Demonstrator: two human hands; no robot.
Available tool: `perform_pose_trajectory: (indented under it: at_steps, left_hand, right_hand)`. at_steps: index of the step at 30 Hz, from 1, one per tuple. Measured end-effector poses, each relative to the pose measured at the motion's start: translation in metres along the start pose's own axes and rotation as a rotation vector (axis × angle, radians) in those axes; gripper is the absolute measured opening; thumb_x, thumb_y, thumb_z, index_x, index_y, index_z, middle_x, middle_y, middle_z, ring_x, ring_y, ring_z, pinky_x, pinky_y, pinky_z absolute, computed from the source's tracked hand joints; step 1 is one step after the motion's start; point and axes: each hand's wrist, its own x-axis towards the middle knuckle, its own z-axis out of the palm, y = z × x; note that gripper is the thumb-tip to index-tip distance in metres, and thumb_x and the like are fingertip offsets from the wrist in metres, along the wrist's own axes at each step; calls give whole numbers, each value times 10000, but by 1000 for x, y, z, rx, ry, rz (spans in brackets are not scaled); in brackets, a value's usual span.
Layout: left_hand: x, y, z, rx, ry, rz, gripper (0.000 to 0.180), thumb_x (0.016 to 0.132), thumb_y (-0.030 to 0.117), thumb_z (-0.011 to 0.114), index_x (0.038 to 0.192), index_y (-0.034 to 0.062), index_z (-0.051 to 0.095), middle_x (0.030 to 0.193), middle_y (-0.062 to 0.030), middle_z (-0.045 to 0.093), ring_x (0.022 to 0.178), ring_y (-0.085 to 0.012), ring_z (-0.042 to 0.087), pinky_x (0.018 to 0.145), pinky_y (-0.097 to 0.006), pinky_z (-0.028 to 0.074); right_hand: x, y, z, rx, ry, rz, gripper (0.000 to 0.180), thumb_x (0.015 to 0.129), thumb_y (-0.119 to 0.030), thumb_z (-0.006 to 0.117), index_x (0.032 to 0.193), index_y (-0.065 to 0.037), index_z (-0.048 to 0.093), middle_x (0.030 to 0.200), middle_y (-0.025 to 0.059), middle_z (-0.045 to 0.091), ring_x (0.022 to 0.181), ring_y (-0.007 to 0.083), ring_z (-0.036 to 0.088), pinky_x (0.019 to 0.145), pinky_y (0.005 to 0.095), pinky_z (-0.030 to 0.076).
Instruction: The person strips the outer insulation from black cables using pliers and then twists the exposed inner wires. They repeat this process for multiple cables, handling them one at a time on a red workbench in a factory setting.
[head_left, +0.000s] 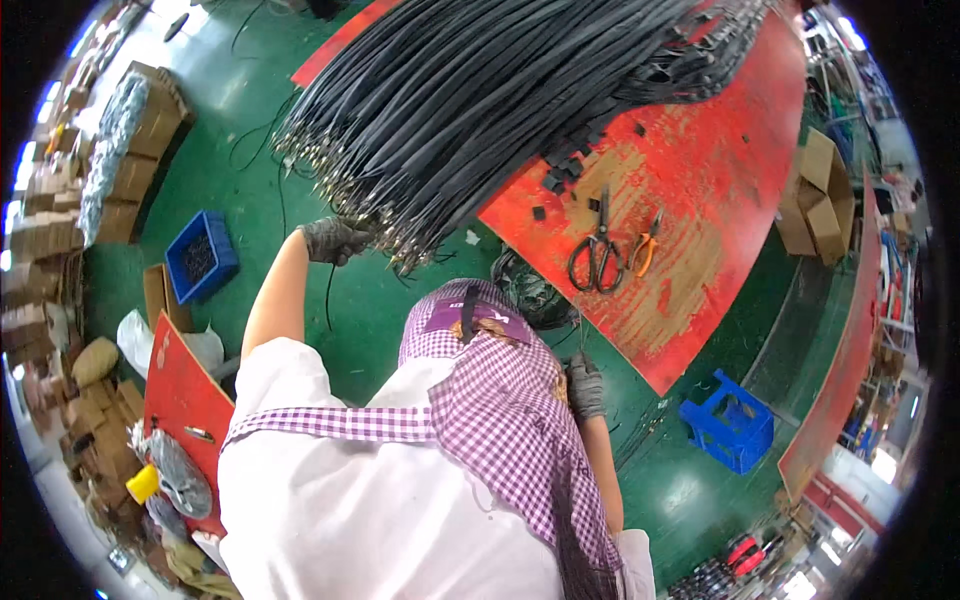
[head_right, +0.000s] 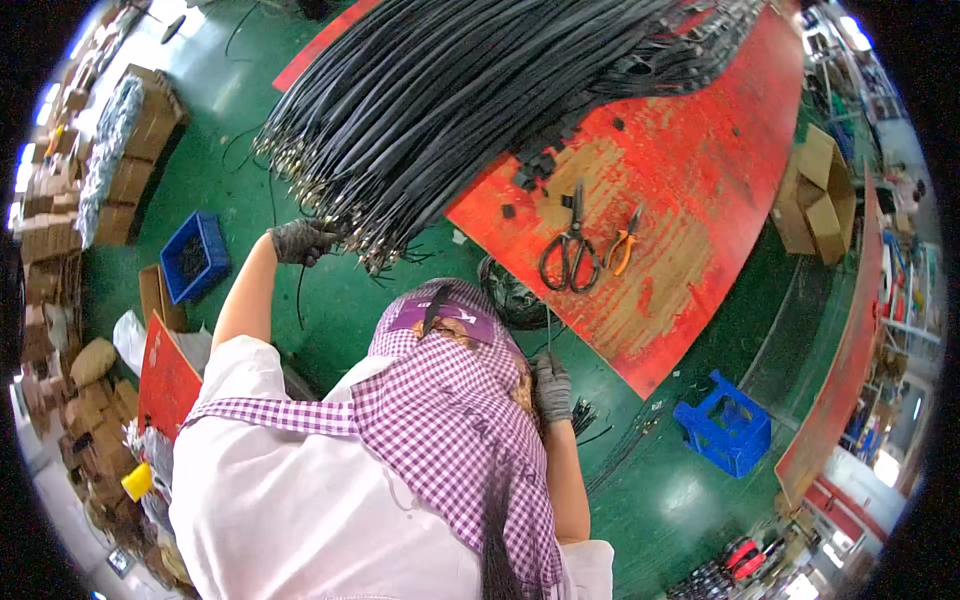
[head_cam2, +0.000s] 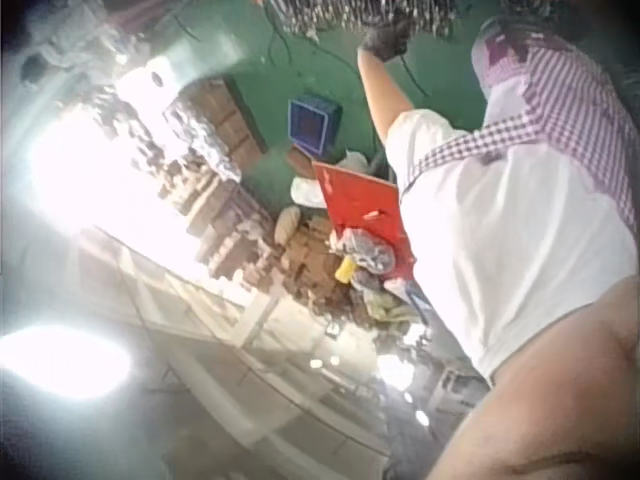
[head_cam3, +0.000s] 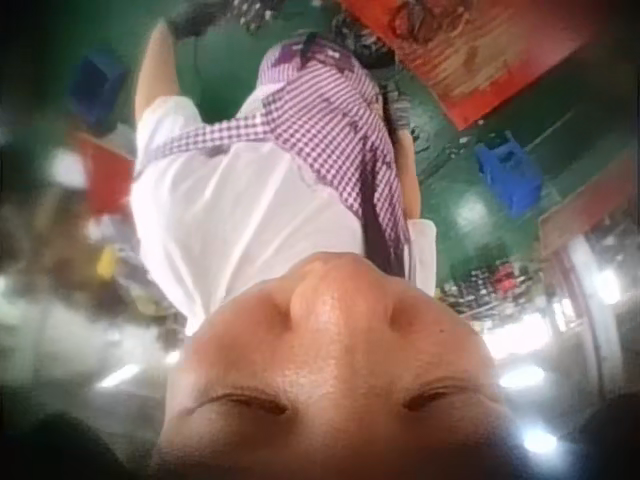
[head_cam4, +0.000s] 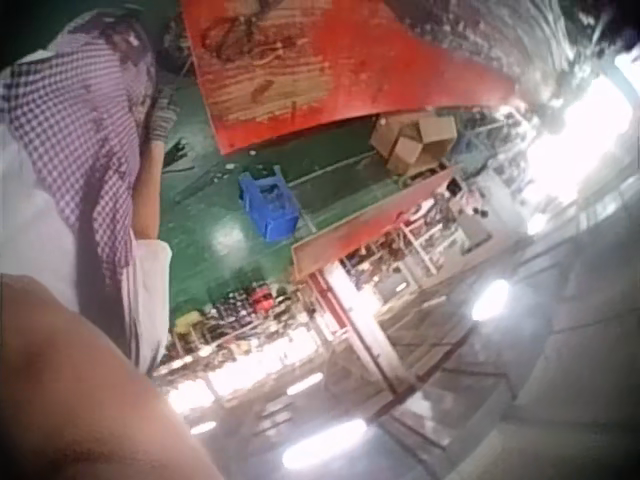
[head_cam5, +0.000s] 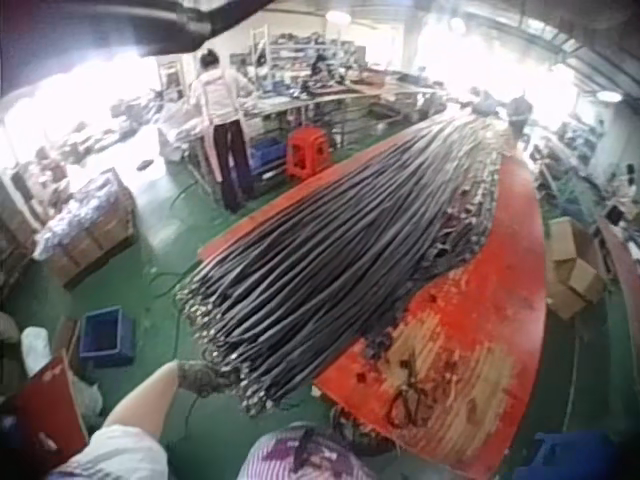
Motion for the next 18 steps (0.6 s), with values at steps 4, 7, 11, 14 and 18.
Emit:
perform_pose_trajectory:
  at_steps: [4, 7, 11, 14, 18]
  left_hand:
    - [-4, -41, 3, 310, 105, -241, 193, 760, 207, 543, 921, 100, 534, 687, -6, 531, 572, -146, 516, 484, -306, 425]
    - [17, -102, -15, 1116, 18, -352, 183, 756, 249, 514, 824, 94, 583, 727, -36, 572, 613, -158, 543, 524, -322, 439]
    - [41, -169, -59, 1492, 59, -424, 217, 753, 275, 495, 787, 99, 618, 757, -62, 600, 674, -183, 564, 566, -343, 442]
    - [36, -203, -81, 1499, 171, -501, 224, 745, 275, 490, 789, 103, 627, 775, -76, 616, 720, -206, 579, 591, -356, 442]
    - [12, -98, -27, 1192, 425, -253, 223, 691, 202, 495, 787, 37, 611, 887, -144, 590, 802, -282, 571, 684, -392, 447]
  right_hand:
    - [11, 26, -2, -218, -21, -229, 345, 838, -276, 357, 796, -4, 565, 704, 142, 556, 625, 252, 511, 598, 338, 408]
    - [9, -3, -2, -252, -70, -198, 300, 837, -273, 387, 797, -25, 551, 772, 148, 570, 695, 288, 534, 620, 353, 412]
    - [20, 22, -8, -489, 6, -491, 354, 848, -318, 383, 772, -19, 556, 733, 136, 572, 656, 246, 535, 616, 337, 412]
    - [6, -14, -7, -260, -40, -232, 335, 849, -292, 376, 765, -22, 557, 736, 141, 570, 666, 270, 536, 617, 355, 411]
    - [5, -10, -5, -188, 10, -174, 311, 845, -262, 365, 766, -30, 557, 730, 151, 564, 684, 315, 529, 617, 387, 404]
